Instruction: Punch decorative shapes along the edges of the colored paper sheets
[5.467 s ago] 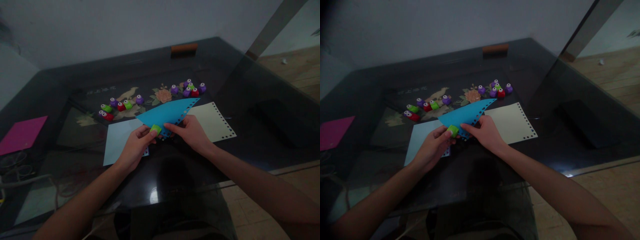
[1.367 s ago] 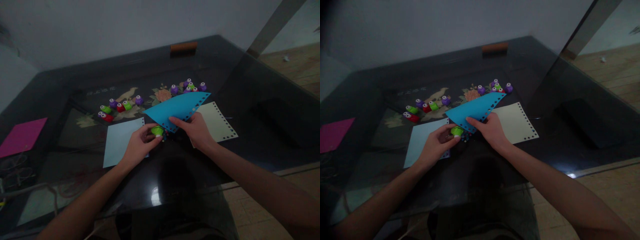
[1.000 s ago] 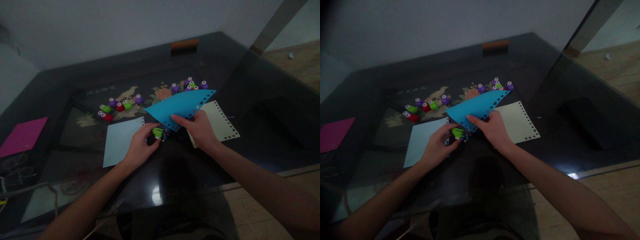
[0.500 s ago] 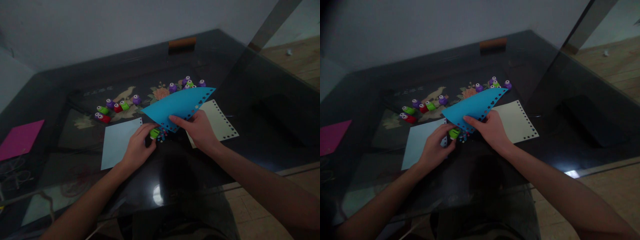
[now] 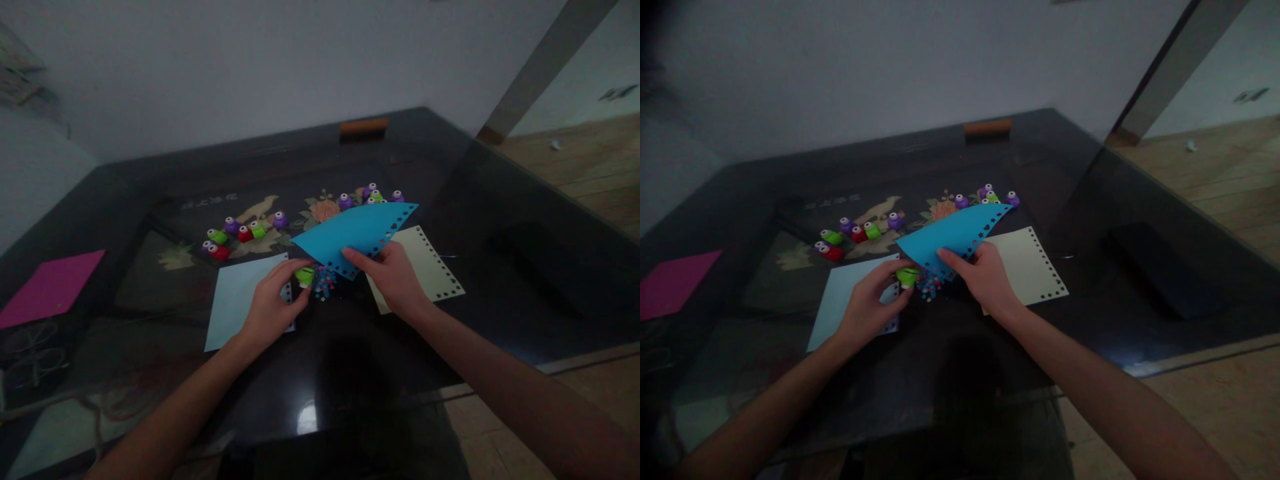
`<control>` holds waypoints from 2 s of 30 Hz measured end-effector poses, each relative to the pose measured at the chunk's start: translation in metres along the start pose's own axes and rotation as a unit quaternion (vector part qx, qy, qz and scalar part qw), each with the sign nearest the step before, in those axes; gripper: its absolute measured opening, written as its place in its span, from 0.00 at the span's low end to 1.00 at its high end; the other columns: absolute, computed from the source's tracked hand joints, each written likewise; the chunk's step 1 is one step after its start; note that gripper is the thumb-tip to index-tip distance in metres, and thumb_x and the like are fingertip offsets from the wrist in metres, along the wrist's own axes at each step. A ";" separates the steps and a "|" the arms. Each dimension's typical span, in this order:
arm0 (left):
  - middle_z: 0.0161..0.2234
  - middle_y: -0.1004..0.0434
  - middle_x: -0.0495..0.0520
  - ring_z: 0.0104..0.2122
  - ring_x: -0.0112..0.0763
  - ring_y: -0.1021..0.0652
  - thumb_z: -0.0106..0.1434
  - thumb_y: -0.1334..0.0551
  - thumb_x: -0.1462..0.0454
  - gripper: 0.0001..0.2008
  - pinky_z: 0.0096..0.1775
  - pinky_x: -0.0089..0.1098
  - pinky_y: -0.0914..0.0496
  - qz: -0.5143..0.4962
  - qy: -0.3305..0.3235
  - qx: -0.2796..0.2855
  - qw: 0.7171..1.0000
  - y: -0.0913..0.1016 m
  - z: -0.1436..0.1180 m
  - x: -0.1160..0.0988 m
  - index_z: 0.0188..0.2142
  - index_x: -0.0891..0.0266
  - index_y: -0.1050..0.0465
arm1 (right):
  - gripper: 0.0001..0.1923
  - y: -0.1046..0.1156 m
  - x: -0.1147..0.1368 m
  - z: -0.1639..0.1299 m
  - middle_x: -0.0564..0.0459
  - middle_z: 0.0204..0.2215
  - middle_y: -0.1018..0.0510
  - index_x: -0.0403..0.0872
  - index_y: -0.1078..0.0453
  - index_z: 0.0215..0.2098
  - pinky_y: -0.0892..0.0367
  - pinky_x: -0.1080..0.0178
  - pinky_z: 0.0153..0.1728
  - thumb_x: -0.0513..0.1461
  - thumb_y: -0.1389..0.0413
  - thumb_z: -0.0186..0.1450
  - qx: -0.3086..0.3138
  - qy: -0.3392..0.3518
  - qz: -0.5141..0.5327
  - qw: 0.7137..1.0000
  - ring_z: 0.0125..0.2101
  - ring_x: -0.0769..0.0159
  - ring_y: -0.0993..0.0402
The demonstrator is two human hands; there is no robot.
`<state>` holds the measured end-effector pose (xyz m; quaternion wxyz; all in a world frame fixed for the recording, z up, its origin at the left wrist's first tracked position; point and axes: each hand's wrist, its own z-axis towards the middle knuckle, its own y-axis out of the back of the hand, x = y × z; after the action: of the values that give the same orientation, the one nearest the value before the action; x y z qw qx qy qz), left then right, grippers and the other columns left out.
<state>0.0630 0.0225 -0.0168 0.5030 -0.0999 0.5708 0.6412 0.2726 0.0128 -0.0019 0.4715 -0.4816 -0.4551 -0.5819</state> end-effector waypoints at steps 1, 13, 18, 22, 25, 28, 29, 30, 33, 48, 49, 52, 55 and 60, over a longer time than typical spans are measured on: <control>0.46 0.26 0.55 0.47 0.35 0.25 0.60 0.40 0.67 0.16 0.49 0.36 0.30 -0.010 0.004 -0.002 1.000 0.001 0.000 0.000 0.48 0.61 0.31 | 0.12 0.000 0.000 0.000 0.54 0.24 0.23 0.44 0.27 0.27 0.32 0.61 0.32 0.45 0.39 0.57 0.003 -0.001 0.001 1.000 0.26 0.66 0.30; 0.42 0.23 0.56 0.39 0.37 0.22 0.57 0.37 0.60 0.20 0.41 0.37 0.27 -0.226 0.154 -0.005 0.962 0.010 0.007 -0.009 0.49 0.61 0.30 | 0.13 0.002 -0.006 0.002 0.50 0.31 0.19 0.44 0.24 0.31 0.30 0.57 0.38 0.45 0.37 0.55 -0.011 -0.003 0.023 1.000 0.31 0.62 0.24; 0.44 0.23 0.53 0.42 0.35 0.23 0.52 0.33 0.62 0.22 0.44 0.35 0.29 -0.299 0.189 -0.043 0.934 0.015 0.009 -0.007 0.48 0.59 0.29 | 0.15 0.010 0.008 0.005 0.47 0.35 0.18 0.44 0.24 0.34 0.30 0.53 0.42 0.44 0.34 0.51 -0.027 -0.020 0.063 0.997 0.35 0.57 0.22; 0.32 0.23 0.50 0.30 0.30 0.24 0.57 0.36 0.59 0.21 0.36 0.32 0.29 -0.285 0.196 -0.041 0.937 0.020 0.014 -0.008 0.49 0.61 0.30 | 0.16 0.033 0.025 0.007 0.48 0.36 0.18 0.46 0.23 0.34 0.31 0.52 0.45 0.44 0.33 0.48 -0.039 -0.009 0.094 0.995 0.37 0.57 0.22; 0.29 0.24 0.50 0.25 0.26 0.26 0.59 0.39 0.57 0.19 0.32 0.29 0.30 -0.276 0.178 -0.027 0.944 0.023 0.021 -0.011 0.47 0.64 0.30 | 0.16 0.064 0.028 0.007 0.46 0.36 0.18 0.46 0.23 0.33 0.30 0.53 0.44 0.44 0.32 0.48 -0.061 -0.004 0.098 0.993 0.36 0.55 0.21; 0.28 0.24 0.51 0.21 0.25 0.28 0.59 0.40 0.54 0.17 0.28 0.28 0.32 -0.257 0.153 -0.013 0.954 0.021 0.032 -0.014 0.41 0.65 0.30 | 0.17 0.100 0.021 0.004 0.44 0.34 0.18 0.46 0.22 0.32 0.28 0.52 0.40 0.46 0.31 0.47 -0.069 -0.040 0.136 0.987 0.34 0.53 0.21; 0.27 0.24 0.50 0.20 0.25 0.28 0.60 0.41 0.53 0.17 0.26 0.28 0.32 -0.250 0.144 -0.007 0.957 0.019 0.037 -0.015 0.39 0.65 0.31 | 0.18 0.110 0.017 0.004 0.44 0.33 0.18 0.46 0.22 0.31 0.27 0.53 0.39 0.46 0.31 0.46 -0.072 -0.049 0.152 0.985 0.33 0.53 0.21; 0.25 0.25 0.50 0.19 0.26 0.28 0.60 0.42 0.53 0.16 0.24 0.28 0.33 -0.242 0.134 -0.003 0.961 0.017 0.043 -0.015 0.38 0.65 0.31 | 0.18 0.120 0.013 0.003 0.44 0.34 0.18 0.46 0.22 0.31 0.27 0.54 0.39 0.46 0.31 0.46 -0.073 -0.060 0.163 0.982 0.33 0.54 0.21; 0.24 0.25 0.50 0.17 0.27 0.27 0.64 0.47 0.52 0.16 0.22 0.28 0.33 -0.180 0.095 0.000 0.979 0.007 0.063 -0.017 0.35 0.63 0.34 | 0.17 0.140 -0.002 0.005 0.45 0.32 0.18 0.46 0.22 0.30 0.27 0.56 0.39 0.45 0.31 0.45 -0.099 -0.097 0.164 0.977 0.32 0.57 0.21; 0.36 0.24 0.56 0.38 0.37 0.25 0.63 0.41 0.58 0.11 0.43 0.35 0.33 0.104 -0.030 -0.052 0.993 -0.082 0.200 0.017 0.37 0.63 0.24 | 0.21 0.153 -0.018 0.006 0.49 0.29 0.19 0.44 0.25 0.33 0.28 0.57 0.33 0.47 0.31 0.44 -0.212 -0.059 0.104 0.970 0.27 0.59 0.24; 0.37 0.24 0.57 0.39 0.38 0.26 0.63 0.41 0.58 0.11 0.43 0.35 0.34 0.119 -0.030 -0.052 0.991 -0.087 0.204 0.019 0.38 0.62 0.24 | 0.21 0.153 -0.018 0.006 0.50 0.28 0.19 0.44 0.25 0.33 0.28 0.56 0.33 0.47 0.32 0.45 -0.211 -0.058 0.103 0.970 0.27 0.59 0.24; 0.38 0.23 0.57 0.41 0.39 0.26 0.62 0.40 0.58 0.10 0.44 0.36 0.35 0.158 -0.029 -0.054 0.985 -0.100 0.208 0.027 0.39 0.61 0.24 | 0.21 0.154 -0.018 0.006 0.49 0.29 0.19 0.44 0.25 0.33 0.28 0.55 0.33 0.48 0.32 0.45 -0.206 -0.050 0.104 0.972 0.27 0.58 0.24; 0.38 0.23 0.56 0.41 0.40 0.27 0.63 0.40 0.57 0.11 0.44 0.37 0.35 0.180 -0.030 -0.059 0.981 -0.107 0.205 0.033 0.38 0.61 0.25 | 0.20 0.155 -0.018 0.004 0.48 0.30 0.19 0.44 0.25 0.34 0.28 0.54 0.35 0.47 0.33 0.48 -0.198 -0.046 0.104 0.974 0.28 0.57 0.24; 0.41 0.24 0.57 0.44 0.40 0.28 0.64 0.42 0.57 0.12 0.47 0.39 0.35 0.185 -0.044 -0.067 0.980 -0.106 0.196 0.036 0.39 0.61 0.26 | 0.19 0.155 -0.017 0.004 0.48 0.30 0.19 0.45 0.25 0.35 0.28 0.53 0.36 0.48 0.33 0.49 -0.192 -0.046 0.102 0.975 0.29 0.57 0.24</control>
<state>0.2137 0.1879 -0.0447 0.3923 0.0017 0.5125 0.7638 0.4271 -0.0037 -0.0065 0.4059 -0.6335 -0.3042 -0.5843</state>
